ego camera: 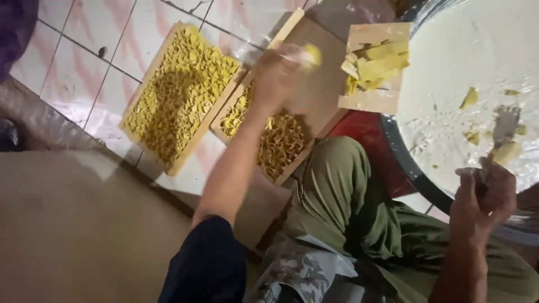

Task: The person scoops white filling from a large metal bowl using a fork and places it onto yellow square wrappers. They fold each wrapper into a dumpling shape and place the finished dumplings into wooden trays.

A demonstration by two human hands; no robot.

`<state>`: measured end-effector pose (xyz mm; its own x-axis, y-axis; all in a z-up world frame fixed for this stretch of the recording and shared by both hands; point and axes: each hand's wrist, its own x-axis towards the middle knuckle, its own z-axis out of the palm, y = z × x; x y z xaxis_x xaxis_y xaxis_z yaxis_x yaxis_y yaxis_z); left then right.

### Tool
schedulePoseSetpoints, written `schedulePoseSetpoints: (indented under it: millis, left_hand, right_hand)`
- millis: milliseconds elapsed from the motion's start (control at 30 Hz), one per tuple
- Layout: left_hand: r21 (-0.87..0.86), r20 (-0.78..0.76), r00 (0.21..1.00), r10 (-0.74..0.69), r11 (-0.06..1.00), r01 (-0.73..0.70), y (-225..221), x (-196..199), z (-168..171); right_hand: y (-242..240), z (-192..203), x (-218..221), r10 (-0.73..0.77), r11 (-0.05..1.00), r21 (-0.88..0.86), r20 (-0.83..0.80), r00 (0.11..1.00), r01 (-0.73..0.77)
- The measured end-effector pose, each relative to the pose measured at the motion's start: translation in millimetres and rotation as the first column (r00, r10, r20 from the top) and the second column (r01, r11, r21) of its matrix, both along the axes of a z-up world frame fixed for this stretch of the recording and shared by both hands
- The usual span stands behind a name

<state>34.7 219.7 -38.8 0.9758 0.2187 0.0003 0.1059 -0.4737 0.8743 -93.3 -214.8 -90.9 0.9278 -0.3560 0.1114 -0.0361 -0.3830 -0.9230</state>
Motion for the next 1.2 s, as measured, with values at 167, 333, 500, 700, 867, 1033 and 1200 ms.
schedulePoseSetpoints:
  millis: [167, 333, 500, 700, 867, 1033, 1200]
  left_hand:
    - [0.379, 0.037, 0.998, -0.040, 0.925, 0.023, 94.7, 35.5, -74.5]
    - [0.552, -0.196, 0.979, -0.053, 0.820, 0.155, 138.1, 56.4, -206.7]
    - [0.317, -0.291, 0.950, 0.114, 0.948, -0.017, 173.7, 67.3, -304.1]
    - [0.574, -0.451, 0.891, -0.047, 0.750, 0.330, 145.7, 62.0, -238.7]
    - [0.652, -0.359, 0.933, 0.006, 0.717, 0.246, 163.5, 54.3, -278.4]
    - [0.638, 0.159, 0.987, -0.023, 0.765, -0.085, 90.1, 53.6, -170.8]
    - [0.364, -0.050, 0.926, -0.375, 0.856, 0.366, -54.5, 40.6, 15.0]
  right_hand:
    - [-7.4, -20.0, -8.0, 0.142, 0.918, -0.385, 0.096, 0.985, -0.094]
    - [15.4, -4.0, -14.3, 0.087, 0.923, -0.382, 0.107, 0.990, -0.040]
    - [0.9, -28.5, -22.0, 0.020, 0.989, -0.151, 0.069, 0.997, -0.010]
    - [-13.1, -34.9, -25.7, 0.006, 0.932, -0.363, -0.027, 1.000, -0.015]
    - [3.0, -18.5, -15.6, -0.096, 0.938, -0.343, -0.110, 0.989, 0.053]
    - [16.2, 3.8, -1.4, -0.136, 0.990, -0.060, -0.151, 0.979, 0.129]
    - [31.3, 38.3, 10.5, -0.046, 0.999, -0.002, -0.192, 0.980, 0.047]
